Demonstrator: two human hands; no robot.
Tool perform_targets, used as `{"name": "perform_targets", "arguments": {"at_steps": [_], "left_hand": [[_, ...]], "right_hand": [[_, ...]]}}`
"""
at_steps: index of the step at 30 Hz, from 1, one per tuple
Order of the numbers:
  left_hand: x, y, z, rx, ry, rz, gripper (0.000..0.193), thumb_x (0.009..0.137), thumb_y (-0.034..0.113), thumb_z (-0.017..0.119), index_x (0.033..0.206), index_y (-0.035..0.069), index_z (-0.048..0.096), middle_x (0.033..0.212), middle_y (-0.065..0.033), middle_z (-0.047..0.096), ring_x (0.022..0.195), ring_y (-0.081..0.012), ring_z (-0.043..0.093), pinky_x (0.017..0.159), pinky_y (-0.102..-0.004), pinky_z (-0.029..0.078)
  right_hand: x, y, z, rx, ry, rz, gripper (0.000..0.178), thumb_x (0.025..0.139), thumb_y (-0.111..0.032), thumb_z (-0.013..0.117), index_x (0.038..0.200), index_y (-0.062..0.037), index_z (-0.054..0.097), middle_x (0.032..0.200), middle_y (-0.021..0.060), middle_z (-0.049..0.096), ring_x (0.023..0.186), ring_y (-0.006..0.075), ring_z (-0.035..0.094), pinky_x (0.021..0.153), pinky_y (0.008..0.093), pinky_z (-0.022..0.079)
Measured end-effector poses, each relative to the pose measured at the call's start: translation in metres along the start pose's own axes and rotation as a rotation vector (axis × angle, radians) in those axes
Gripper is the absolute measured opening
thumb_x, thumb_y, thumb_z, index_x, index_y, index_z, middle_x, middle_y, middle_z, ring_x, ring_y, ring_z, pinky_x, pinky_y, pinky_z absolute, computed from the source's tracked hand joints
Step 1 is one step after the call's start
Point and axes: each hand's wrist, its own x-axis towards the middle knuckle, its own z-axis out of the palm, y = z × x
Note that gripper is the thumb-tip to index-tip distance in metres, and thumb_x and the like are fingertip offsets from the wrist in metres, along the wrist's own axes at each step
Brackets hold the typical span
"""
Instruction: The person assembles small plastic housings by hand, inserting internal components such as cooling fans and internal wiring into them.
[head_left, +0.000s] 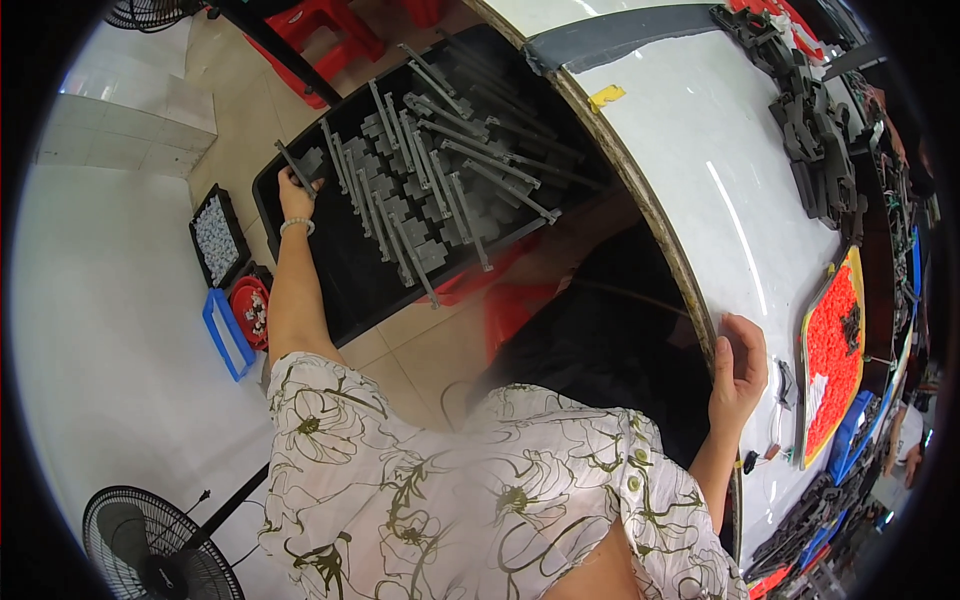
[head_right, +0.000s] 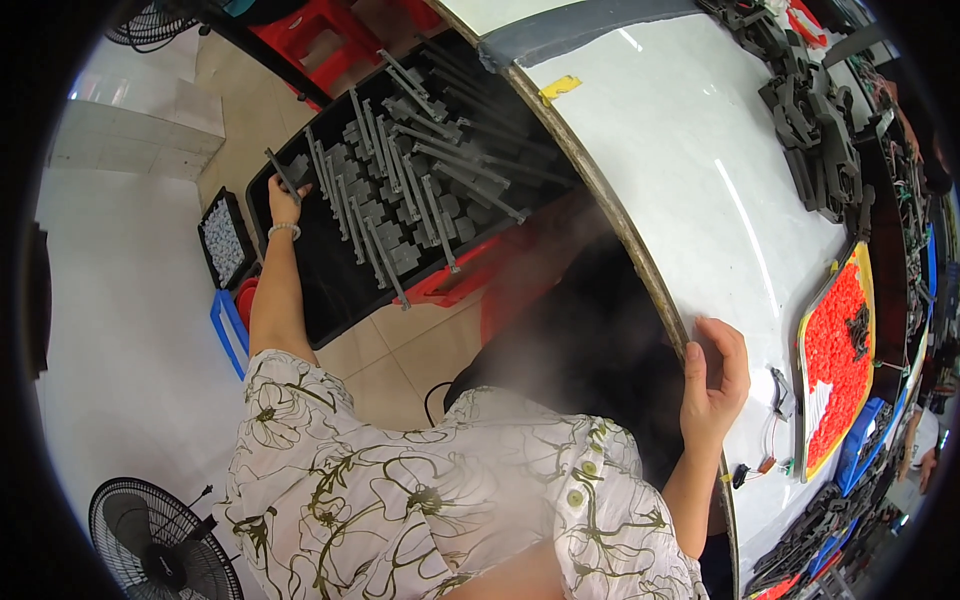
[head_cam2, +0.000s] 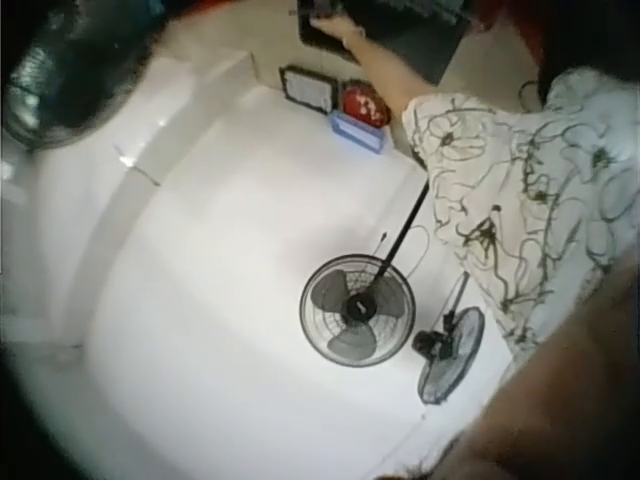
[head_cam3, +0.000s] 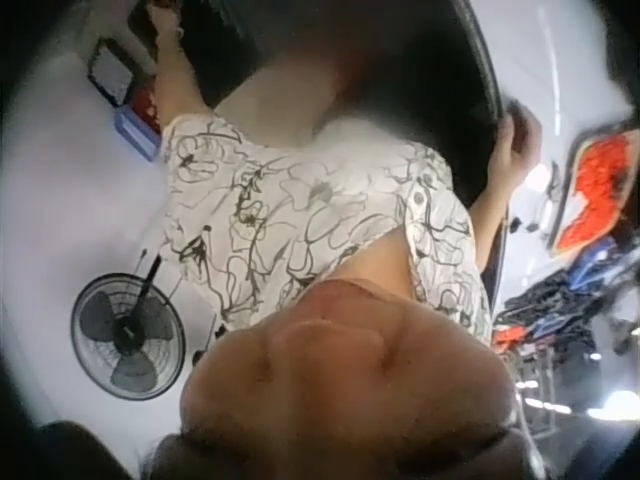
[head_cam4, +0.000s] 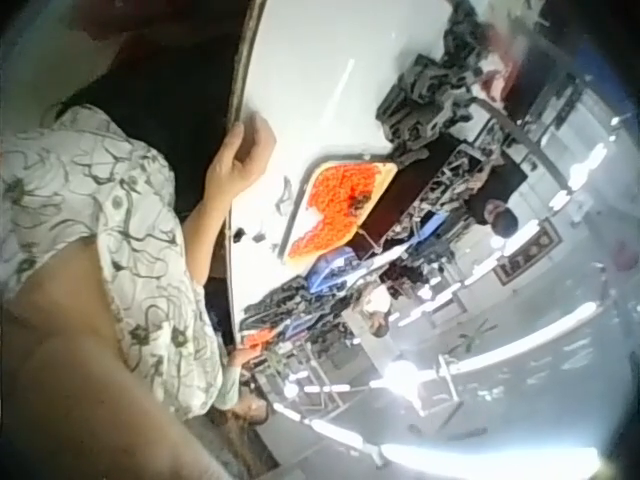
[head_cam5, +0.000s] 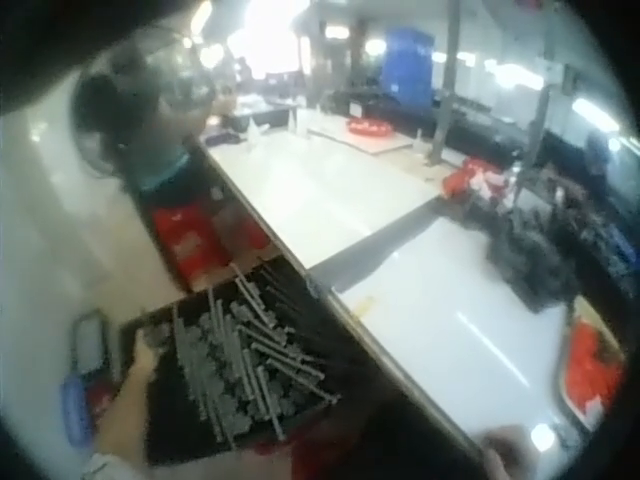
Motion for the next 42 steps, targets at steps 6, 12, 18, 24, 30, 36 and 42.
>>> {"name": "perform_targets", "arguments": {"at_steps": [6, 12, 18, 24, 30, 36, 42], "left_hand": [[-0.011, 0.023, -0.001, 0.173, -0.089, -0.011, 0.047, 0.073, 0.003, 0.07, 0.116, -0.005, 0.051, 0.1, -0.0128, 0.063, 0.09, -0.0189, 0.061, 0.079, -0.0302, 0.048], [-0.008, 0.007, -0.006, 0.061, -0.095, 0.005, 0.045, 0.073, 0.008, 0.072, 0.111, -0.004, 0.051, 0.099, -0.0129, 0.062, 0.087, -0.0188, 0.061, 0.077, -0.0295, 0.047], [-0.009, 0.023, -0.004, 0.068, -0.113, 0.056, 0.057, 0.071, 0.015, 0.075, 0.115, -0.002, 0.043, 0.103, -0.0146, 0.061, 0.092, -0.0226, 0.059, 0.078, -0.0303, 0.046], [-0.039, 0.034, -0.029, 0.098, -0.059, 0.025, 0.051, 0.071, 0.015, 0.075, 0.111, 0.001, 0.047, 0.103, -0.0116, 0.061, 0.091, -0.0203, 0.058, 0.08, -0.0286, 0.044], [-0.121, 0.063, -0.053, 0.131, -0.573, 0.043, 0.053, 0.066, 0.012, 0.078, 0.11, 0.003, 0.049, 0.099, -0.009, 0.062, 0.088, -0.0189, 0.059, 0.08, -0.0291, 0.045], [-0.179, 0.079, -0.047, 0.474, -0.806, 0.078, 0.047, 0.066, 0.009, 0.073, 0.105, 0.002, 0.047, 0.091, -0.0146, 0.06, 0.085, -0.0262, 0.058, 0.078, -0.0331, 0.045], [-0.179, 0.056, -0.06, 0.328, -0.983, 0.031, 0.032, 0.076, 0.01, 0.062, 0.103, 0.004, 0.048, 0.09, -0.0137, 0.059, 0.086, -0.0237, 0.056, 0.08, -0.0304, 0.042]], "right_hand": [[0.001, -0.001, 0.0, -0.017, 0.009, 0.004, 0.021, 0.082, -0.003, 0.059, 0.102, 0.0017, 0.059, 0.1, 0.012, 0.058, 0.095, 0.0215, 0.055, 0.085, 0.0296, 0.042], [0.0, -0.001, 0.0, -0.015, 0.006, -0.007, 0.02, 0.081, -0.003, 0.059, 0.101, 0.0015, 0.059, 0.1, 0.0121, 0.059, 0.094, 0.0219, 0.055, 0.085, 0.0297, 0.042], [0.0, -0.001, -0.001, -0.019, -0.005, -0.016, 0.02, 0.081, -0.004, 0.059, 0.101, 0.0018, 0.059, 0.101, 0.0124, 0.059, 0.095, 0.0221, 0.055, 0.086, 0.0301, 0.042], [0.001, 0.002, -0.003, -0.003, -0.037, -0.023, 0.021, 0.081, -0.004, 0.059, 0.102, 0.0018, 0.059, 0.102, 0.0128, 0.059, 0.097, 0.0224, 0.055, 0.087, 0.0305, 0.041], [0.002, 0.002, -0.005, 0.023, -0.045, -0.034, 0.022, 0.081, -0.003, 0.06, 0.102, 0.0019, 0.059, 0.103, 0.0127, 0.058, 0.098, 0.022, 0.055, 0.088, 0.0297, 0.041], [0.002, 0.001, -0.006, 0.056, -0.084, -0.066, 0.021, 0.081, -0.002, 0.06, 0.102, 0.0015, 0.059, 0.103, 0.0125, 0.058, 0.097, 0.0212, 0.055, 0.086, 0.0293, 0.042], [-0.003, -0.001, -0.008, 0.11, -0.074, -0.047, 0.02, 0.08, -0.002, 0.061, 0.1, 0.0003, 0.06, 0.101, 0.0112, 0.059, 0.093, 0.0201, 0.057, 0.083, 0.0285, 0.044]]}}
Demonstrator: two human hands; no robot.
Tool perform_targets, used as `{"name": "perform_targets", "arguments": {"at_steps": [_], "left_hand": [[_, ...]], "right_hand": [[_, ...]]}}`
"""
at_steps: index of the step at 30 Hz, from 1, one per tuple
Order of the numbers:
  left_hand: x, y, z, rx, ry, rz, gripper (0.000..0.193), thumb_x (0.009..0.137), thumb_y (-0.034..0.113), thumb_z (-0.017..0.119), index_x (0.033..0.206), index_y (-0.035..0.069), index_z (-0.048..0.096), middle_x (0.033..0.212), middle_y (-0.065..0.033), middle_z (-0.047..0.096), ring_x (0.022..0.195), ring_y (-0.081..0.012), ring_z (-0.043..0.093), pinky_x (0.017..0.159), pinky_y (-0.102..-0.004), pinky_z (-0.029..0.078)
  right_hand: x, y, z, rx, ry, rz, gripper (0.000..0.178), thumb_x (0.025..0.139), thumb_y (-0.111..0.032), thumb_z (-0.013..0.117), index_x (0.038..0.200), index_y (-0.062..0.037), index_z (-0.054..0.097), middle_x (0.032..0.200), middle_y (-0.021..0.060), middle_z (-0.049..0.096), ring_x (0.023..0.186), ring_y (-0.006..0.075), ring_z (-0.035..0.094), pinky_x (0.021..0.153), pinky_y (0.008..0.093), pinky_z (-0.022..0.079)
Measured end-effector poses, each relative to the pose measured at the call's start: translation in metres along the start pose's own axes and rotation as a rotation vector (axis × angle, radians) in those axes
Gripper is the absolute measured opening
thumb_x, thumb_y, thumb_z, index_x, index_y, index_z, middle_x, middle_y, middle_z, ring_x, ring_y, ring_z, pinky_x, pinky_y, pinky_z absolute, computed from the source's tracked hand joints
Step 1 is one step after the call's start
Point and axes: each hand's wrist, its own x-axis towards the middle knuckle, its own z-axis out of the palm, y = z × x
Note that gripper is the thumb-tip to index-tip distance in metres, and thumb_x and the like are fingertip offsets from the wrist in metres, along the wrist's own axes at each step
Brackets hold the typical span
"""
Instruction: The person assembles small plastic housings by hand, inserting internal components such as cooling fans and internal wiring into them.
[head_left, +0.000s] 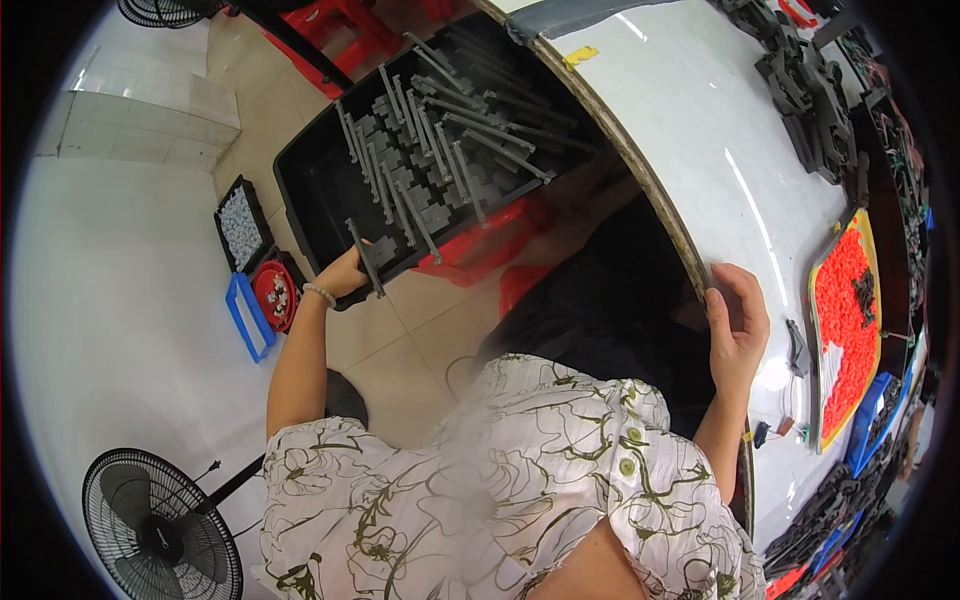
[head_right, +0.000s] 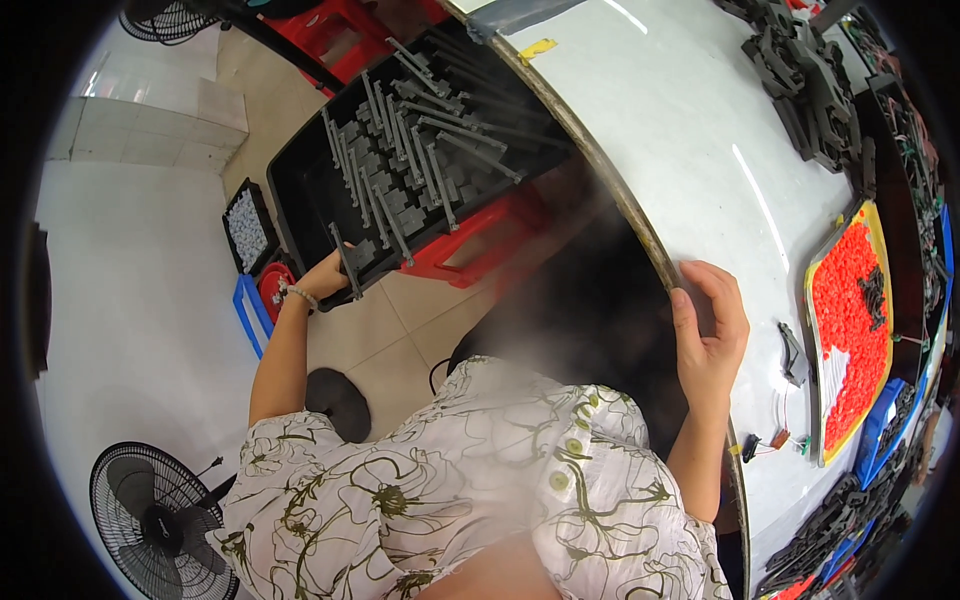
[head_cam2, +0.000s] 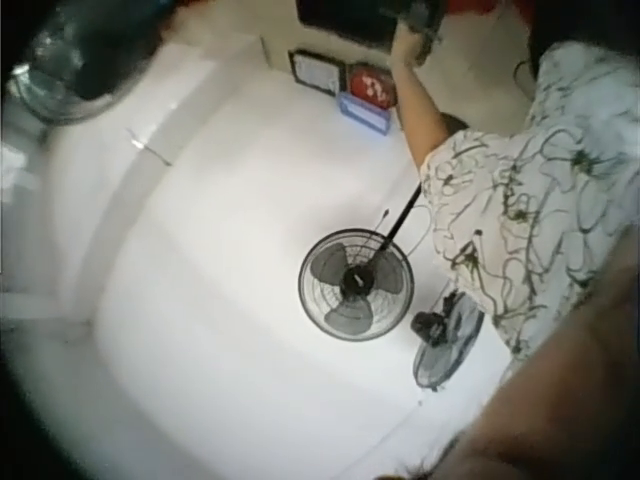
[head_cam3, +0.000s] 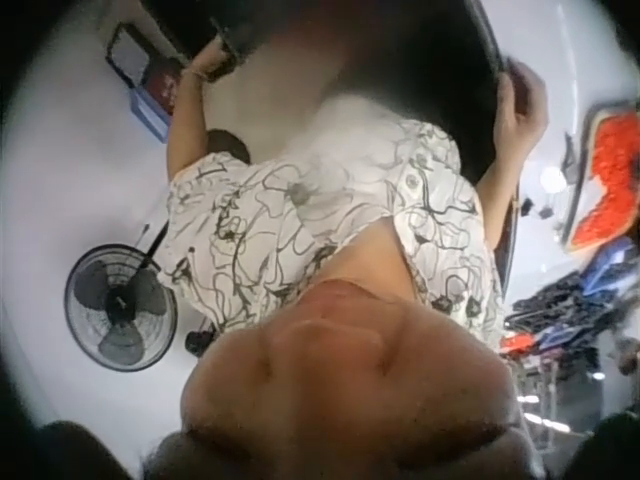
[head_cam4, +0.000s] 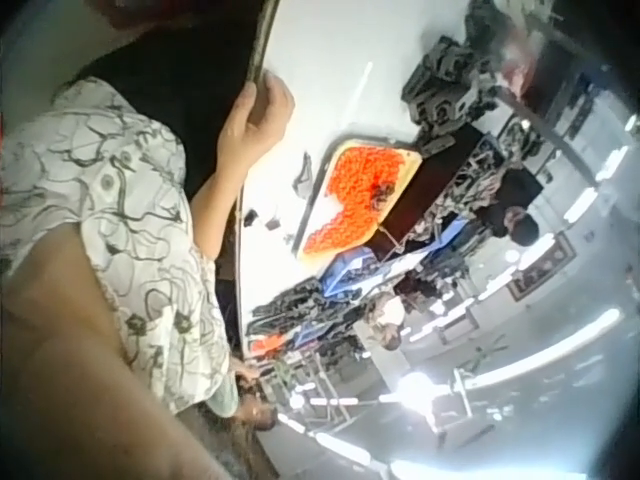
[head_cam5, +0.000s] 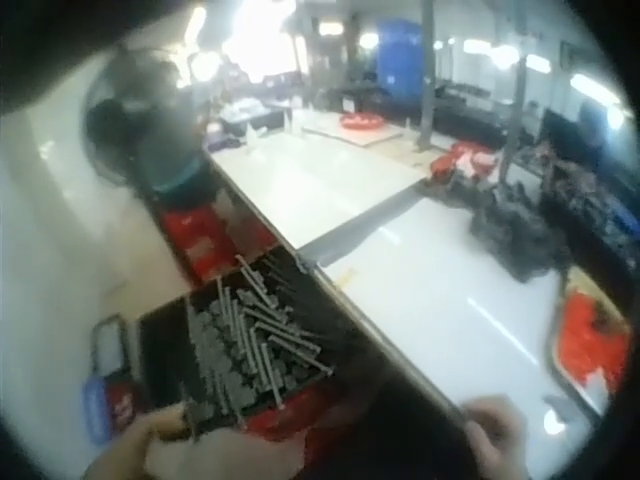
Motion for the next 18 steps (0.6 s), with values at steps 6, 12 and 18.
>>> {"name": "perform_targets", "arguments": {"at_steps": [6, 12, 18], "left_hand": [[0.007, 0.018, 0.005, 0.06, -0.016, -0.119, 0.027, 0.081, 0.01, 0.057, 0.106, 0.005, 0.05, 0.094, -0.0124, 0.06, 0.09, -0.0225, 0.056, 0.082, -0.0311, 0.042], [0.001, 0.015, 0.008, 0.153, 0.033, -0.088, 0.036, 0.083, 0.008, 0.052, 0.118, 0.002, 0.045, 0.105, -0.0148, 0.06, 0.096, -0.0228, 0.057, 0.085, -0.0303, 0.042], [-0.009, -0.001, 0.008, -0.189, 0.086, -0.193, 0.05, 0.081, 0.005, 0.052, 0.128, 0.0, 0.037, 0.115, -0.0186, 0.056, 0.103, -0.0251, 0.057, 0.088, -0.031, 0.044]], "right_hand": [[0.002, -0.004, 0.0, -0.067, 0.008, -0.075, 0.02, 0.077, 0.0, 0.061, 0.098, 0.0001, 0.061, 0.099, 0.0115, 0.06, 0.092, 0.0217, 0.058, 0.08, 0.0288, 0.045], [-0.001, -0.011, 0.001, -0.021, -0.026, 0.001, 0.022, 0.076, 0.001, 0.062, 0.098, -0.0008, 0.061, 0.101, 0.0119, 0.059, 0.092, 0.0236, 0.058, 0.08, 0.03, 0.046], [-0.009, -0.02, -0.005, -0.068, -0.085, -0.044, 0.025, 0.075, 0.001, 0.063, 0.1, -0.0008, 0.06, 0.103, 0.0132, 0.059, 0.094, 0.026, 0.058, 0.082, 0.0316, 0.045]]}}
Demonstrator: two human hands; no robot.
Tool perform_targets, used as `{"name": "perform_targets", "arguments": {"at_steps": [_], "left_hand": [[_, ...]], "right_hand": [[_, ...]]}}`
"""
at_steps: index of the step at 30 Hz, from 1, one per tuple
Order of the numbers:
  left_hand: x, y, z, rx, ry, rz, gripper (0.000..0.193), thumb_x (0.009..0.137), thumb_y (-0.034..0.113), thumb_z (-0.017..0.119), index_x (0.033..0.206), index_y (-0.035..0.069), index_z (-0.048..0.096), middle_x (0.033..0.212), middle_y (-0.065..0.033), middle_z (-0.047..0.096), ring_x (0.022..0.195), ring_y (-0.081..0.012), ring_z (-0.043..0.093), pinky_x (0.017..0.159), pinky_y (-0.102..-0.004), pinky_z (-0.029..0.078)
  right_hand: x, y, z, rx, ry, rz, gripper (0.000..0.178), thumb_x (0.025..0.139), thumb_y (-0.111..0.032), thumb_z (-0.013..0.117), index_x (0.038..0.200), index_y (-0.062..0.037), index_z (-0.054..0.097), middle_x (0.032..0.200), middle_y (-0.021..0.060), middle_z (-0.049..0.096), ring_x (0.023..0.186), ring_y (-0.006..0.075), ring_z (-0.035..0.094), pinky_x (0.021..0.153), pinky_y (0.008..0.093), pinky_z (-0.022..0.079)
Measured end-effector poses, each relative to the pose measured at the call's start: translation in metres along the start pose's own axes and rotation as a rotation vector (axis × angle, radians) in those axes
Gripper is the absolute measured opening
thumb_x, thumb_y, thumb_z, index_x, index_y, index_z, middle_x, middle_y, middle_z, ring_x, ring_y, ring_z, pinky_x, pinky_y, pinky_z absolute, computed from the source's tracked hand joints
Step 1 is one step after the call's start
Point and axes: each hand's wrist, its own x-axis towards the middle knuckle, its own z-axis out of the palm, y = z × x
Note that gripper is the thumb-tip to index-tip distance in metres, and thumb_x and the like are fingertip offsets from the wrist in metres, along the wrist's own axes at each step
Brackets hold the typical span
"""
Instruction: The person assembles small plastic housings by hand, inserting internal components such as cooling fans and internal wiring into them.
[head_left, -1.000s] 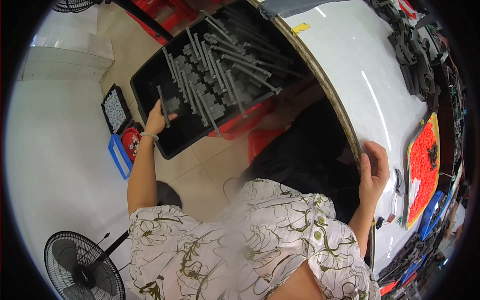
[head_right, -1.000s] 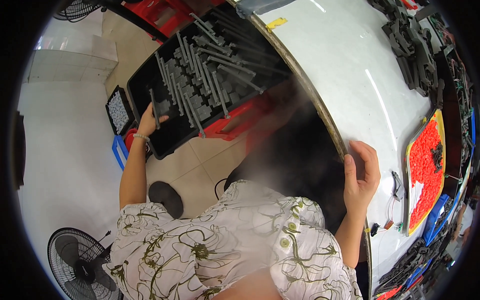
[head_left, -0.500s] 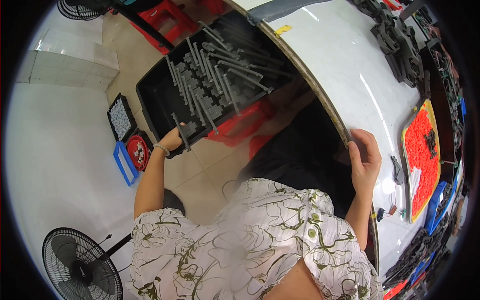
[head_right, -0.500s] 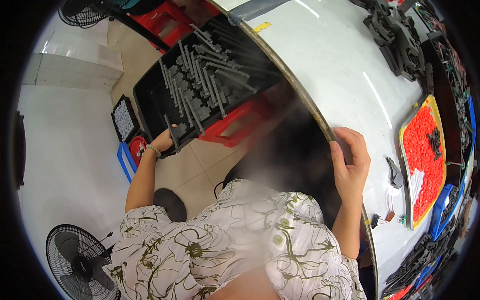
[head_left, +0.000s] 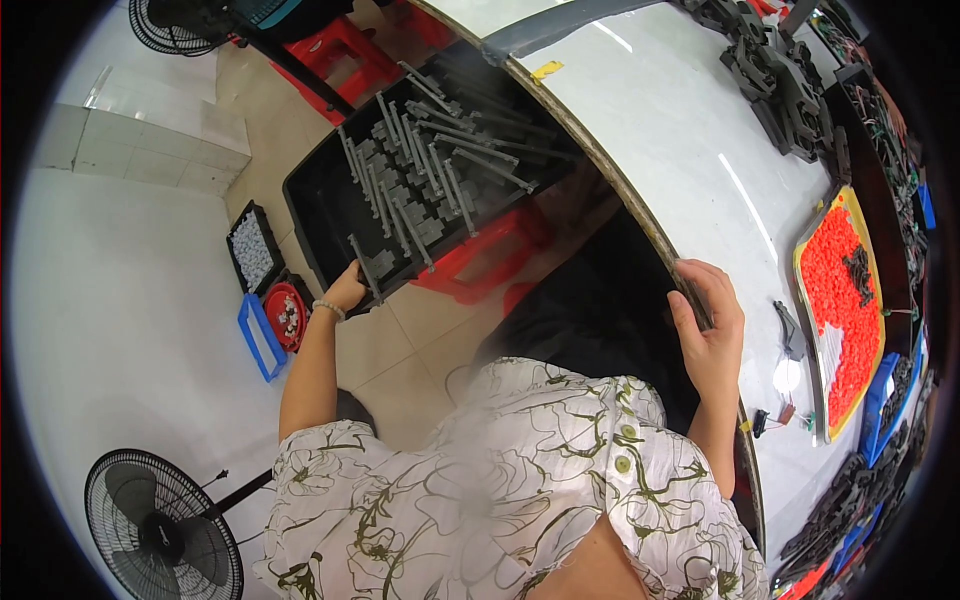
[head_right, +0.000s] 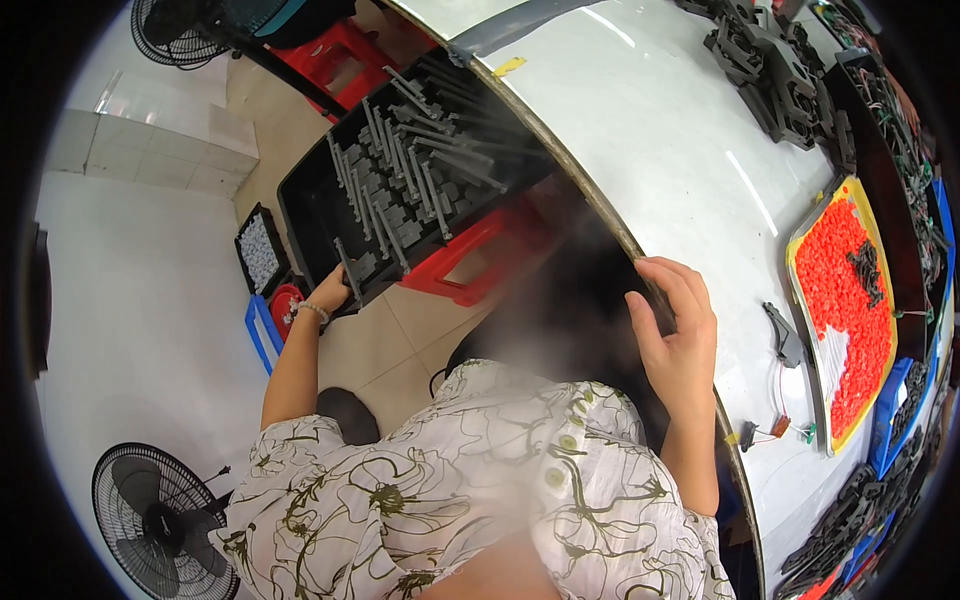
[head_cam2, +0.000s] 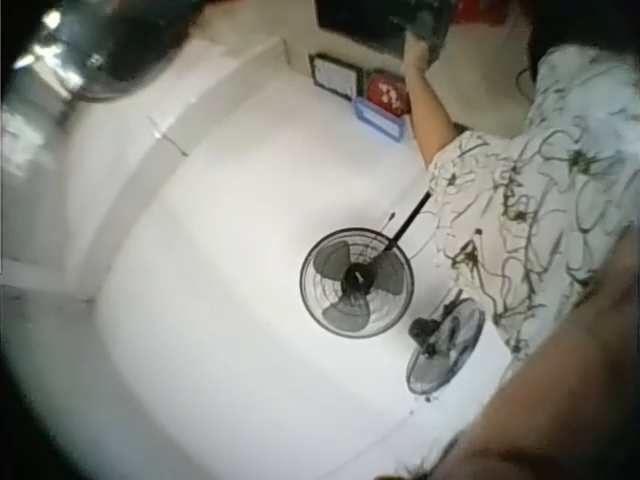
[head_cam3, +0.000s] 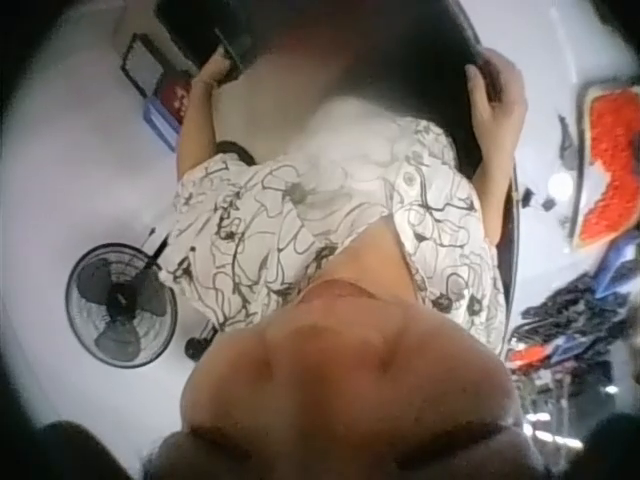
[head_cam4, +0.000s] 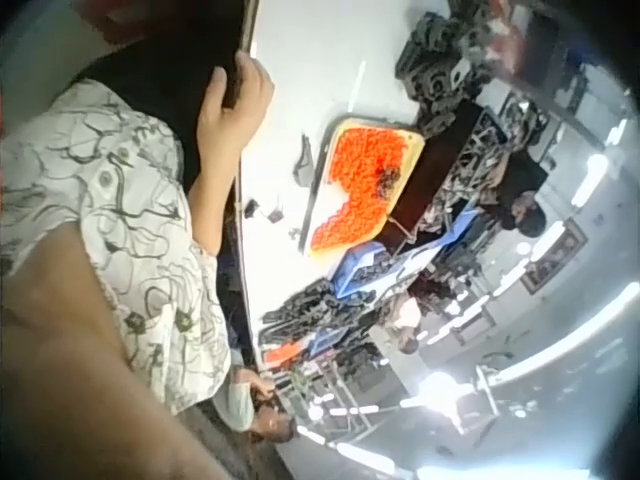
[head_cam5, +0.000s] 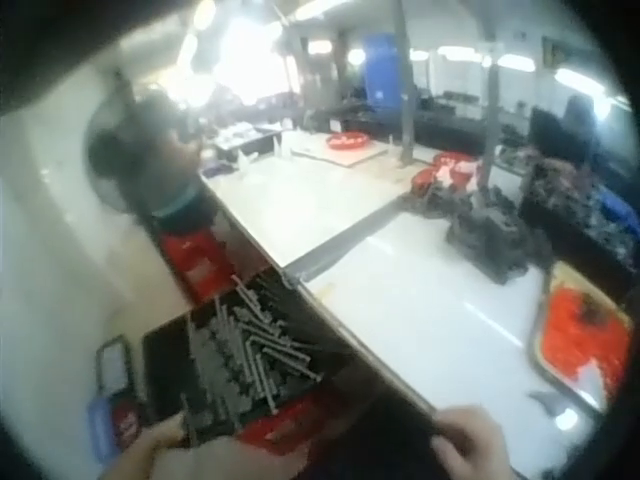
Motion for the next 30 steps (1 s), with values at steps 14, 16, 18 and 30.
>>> {"name": "perform_targets", "arguments": {"at_steps": [14, 16, 18, 30], "left_hand": [[-0.026, 0.333, 0.062, 0.062, 0.158, 0.889, 0.019, 0.086, 0.002, 0.053, 0.103, -0.005, 0.057, 0.085, -0.0048, 0.061, 0.075, -0.0099, 0.058, 0.068, -0.0222, 0.048], [-0.029, 0.392, 0.105, 0.157, 0.061, 1.106, 0.021, 0.083, 0.0, 0.056, 0.103, -0.004, 0.058, 0.091, -0.0094, 0.063, 0.083, -0.0121, 0.06, 0.07, -0.0234, 0.048], [-0.019, 0.444, 0.146, 0.273, 0.09, 1.415, 0.033, 0.078, 0.002, 0.061, 0.11, -0.001, 0.055, 0.105, -0.0134, 0.059, 0.096, -0.024, 0.058, 0.079, -0.0314, 0.047], [0.112, 0.633, 0.215, 0.817, 0.13, 1.352, 0.072, 0.064, 0.028, 0.061, 0.132, 0.015, 0.041, 0.138, -0.0213, 0.034, 0.128, -0.0362, 0.032, 0.103, -0.0428, 0.029]], "right_hand": [[-0.04, -0.004, -0.054, -0.04, 0.123, -0.16, 0.023, 0.073, -0.006, 0.064, 0.095, -0.0026, 0.06, 0.09, 0.0108, 0.06, 0.085, 0.0289, 0.057, 0.075, 0.0369, 0.047], [-0.055, 0.002, -0.067, -0.06, 0.206, -0.156, 0.022, 0.073, -0.005, 0.064, 0.094, -0.0026, 0.06, 0.089, 0.0107, 0.061, 0.083, 0.0285, 0.057, 0.075, 0.037, 0.047], [-0.075, 0.011, -0.083, -0.068, 0.294, -0.116, 0.019, 0.073, -0.002, 0.063, 0.092, -0.0017, 0.062, 0.087, 0.0113, 0.062, 0.078, 0.0272, 0.058, 0.073, 0.0365, 0.047], [-0.182, 0.023, -0.145, -0.304, 0.775, 0.309, 0.016, 0.077, 0.0, 0.06, 0.092, 0.0015, 0.061, 0.084, 0.0126, 0.063, 0.079, 0.0232, 0.061, 0.073, 0.0304, 0.046]]}}
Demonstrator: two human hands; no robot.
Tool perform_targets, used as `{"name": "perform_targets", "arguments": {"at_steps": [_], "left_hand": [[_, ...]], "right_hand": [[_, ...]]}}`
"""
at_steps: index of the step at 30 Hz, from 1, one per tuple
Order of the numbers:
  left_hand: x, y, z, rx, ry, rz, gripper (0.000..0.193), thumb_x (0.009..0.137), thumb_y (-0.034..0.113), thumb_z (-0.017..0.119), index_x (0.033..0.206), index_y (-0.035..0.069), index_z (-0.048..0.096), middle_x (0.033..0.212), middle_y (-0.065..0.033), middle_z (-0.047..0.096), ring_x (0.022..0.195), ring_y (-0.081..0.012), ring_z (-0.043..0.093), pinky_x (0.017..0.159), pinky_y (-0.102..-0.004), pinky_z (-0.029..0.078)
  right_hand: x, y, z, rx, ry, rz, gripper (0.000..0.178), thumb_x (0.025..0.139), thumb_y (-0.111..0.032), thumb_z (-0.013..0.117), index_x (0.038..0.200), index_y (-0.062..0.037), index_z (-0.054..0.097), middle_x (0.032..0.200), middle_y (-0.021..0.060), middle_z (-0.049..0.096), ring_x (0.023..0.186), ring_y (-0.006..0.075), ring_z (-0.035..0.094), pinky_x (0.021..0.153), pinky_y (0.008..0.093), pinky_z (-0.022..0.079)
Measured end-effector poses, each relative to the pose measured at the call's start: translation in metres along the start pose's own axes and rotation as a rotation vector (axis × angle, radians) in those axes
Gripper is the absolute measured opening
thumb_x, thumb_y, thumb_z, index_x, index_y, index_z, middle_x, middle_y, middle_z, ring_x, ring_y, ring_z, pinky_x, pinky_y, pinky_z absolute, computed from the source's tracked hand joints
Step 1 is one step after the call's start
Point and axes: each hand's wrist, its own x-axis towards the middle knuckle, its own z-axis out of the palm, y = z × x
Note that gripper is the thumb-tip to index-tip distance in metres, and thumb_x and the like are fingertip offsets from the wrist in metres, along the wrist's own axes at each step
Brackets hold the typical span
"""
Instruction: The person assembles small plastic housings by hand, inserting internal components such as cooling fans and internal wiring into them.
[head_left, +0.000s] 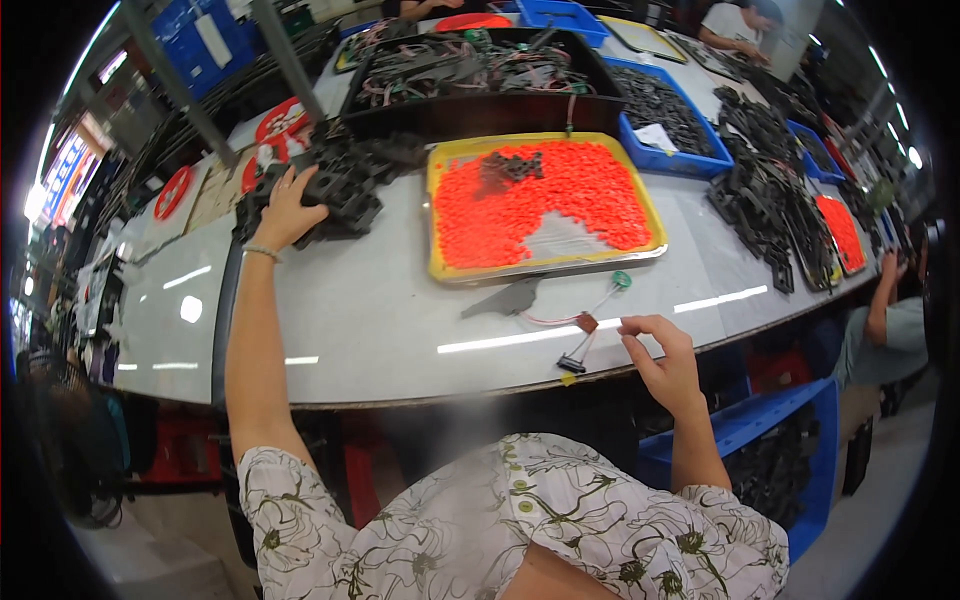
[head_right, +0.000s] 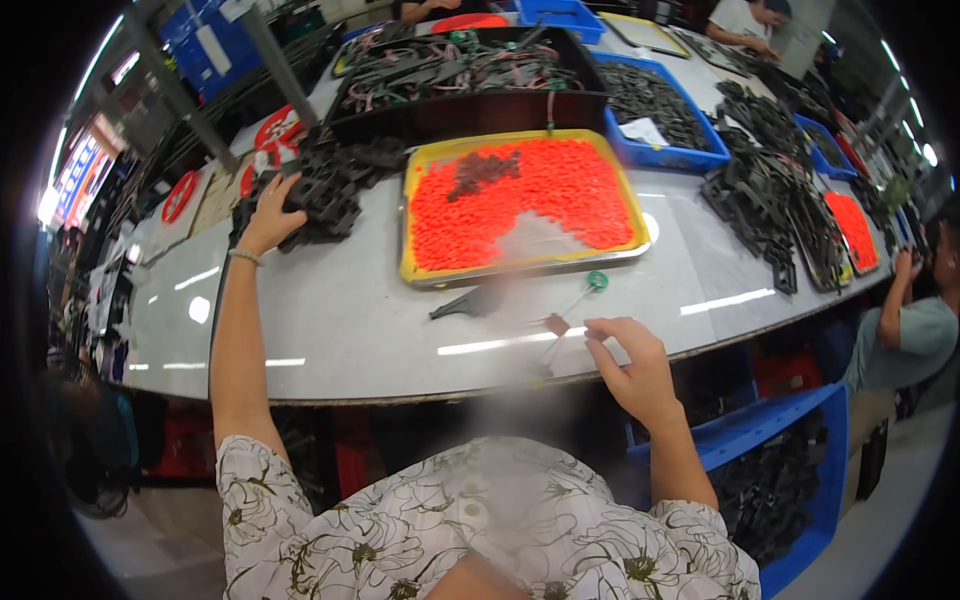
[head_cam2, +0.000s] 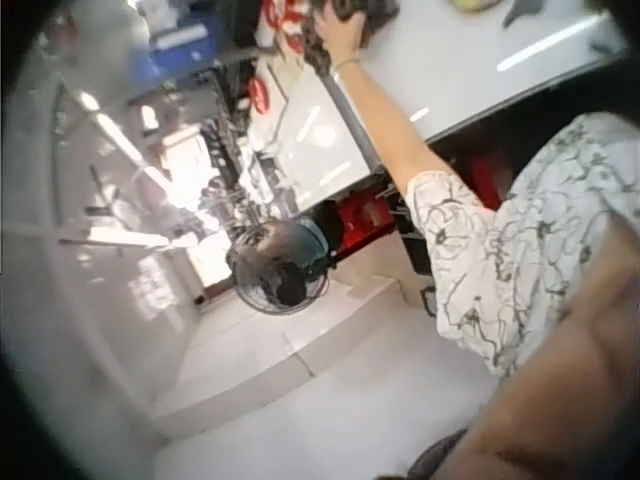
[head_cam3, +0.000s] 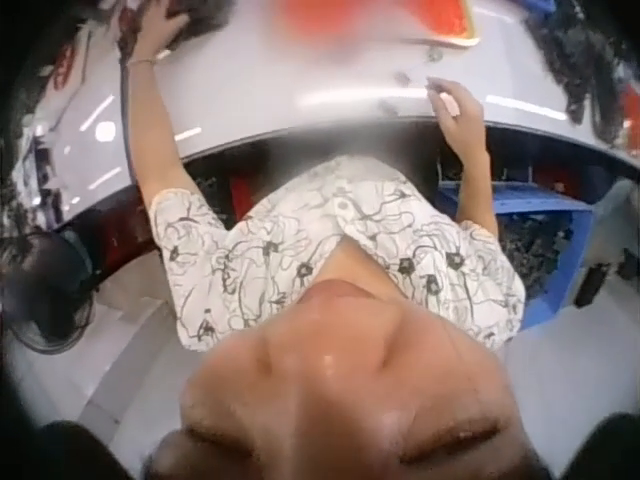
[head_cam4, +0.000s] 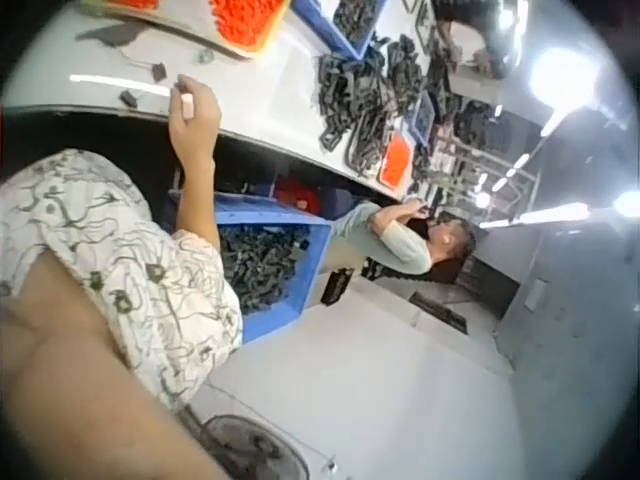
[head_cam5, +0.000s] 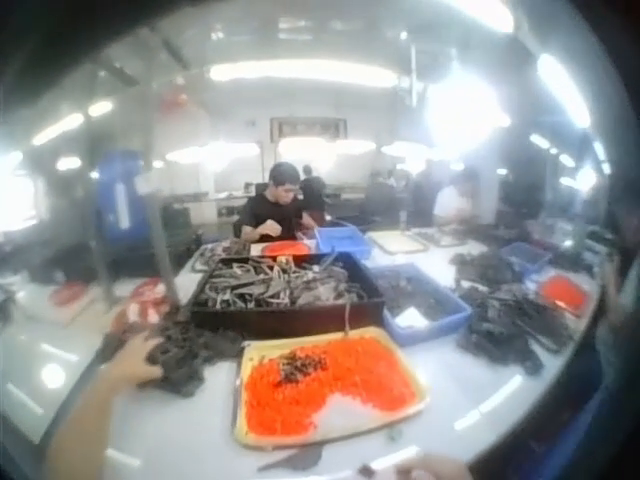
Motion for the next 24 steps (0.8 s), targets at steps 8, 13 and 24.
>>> {"name": "perform_targets", "arguments": {"at_steps": [8, 13, 24], "left_hand": [[0.029, 0.012, -0.022, 0.072, -0.251, 0.05, 0.079, 0.056, 0.01, 0.06, 0.132, 0.024, 0.041, 0.127, -0.02, 0.042, 0.113, -0.0367, 0.045, 0.097, -0.0352, 0.038], [0.035, 0.024, -0.026, 0.005, -0.222, 0.26, 0.06, 0.057, -0.003, 0.058, 0.114, 0.012, 0.048, 0.122, -0.0113, 0.049, 0.112, -0.0313, 0.048, 0.092, -0.0385, 0.039], [0.003, 0.008, -0.041, -0.022, 0.043, 0.302, 0.053, 0.061, 0.005, 0.064, 0.11, 0.008, 0.045, 0.104, -0.0129, 0.057, 0.098, -0.0291, 0.055, 0.085, -0.0348, 0.04]], "right_hand": [[0.057, 0.012, -0.009, -0.086, -0.081, -0.029, 0.018, 0.077, -0.007, 0.063, 0.094, -0.0001, 0.062, 0.083, 0.0128, 0.063, 0.078, 0.0246, 0.062, 0.071, 0.0316, 0.047], [0.07, 0.001, 0.033, -0.214, -0.365, -0.195, 0.02, 0.074, -0.008, 0.065, 0.092, -0.0034, 0.06, 0.084, 0.0109, 0.06, 0.079, 0.0263, 0.059, 0.072, 0.0339, 0.047], [0.089, -0.003, 0.078, -0.454, -0.425, -0.471, 0.027, 0.066, -0.005, 0.062, 0.093, -0.0048, 0.059, 0.093, 0.0067, 0.057, 0.091, 0.0247, 0.053, 0.076, 0.0357, 0.044]]}}
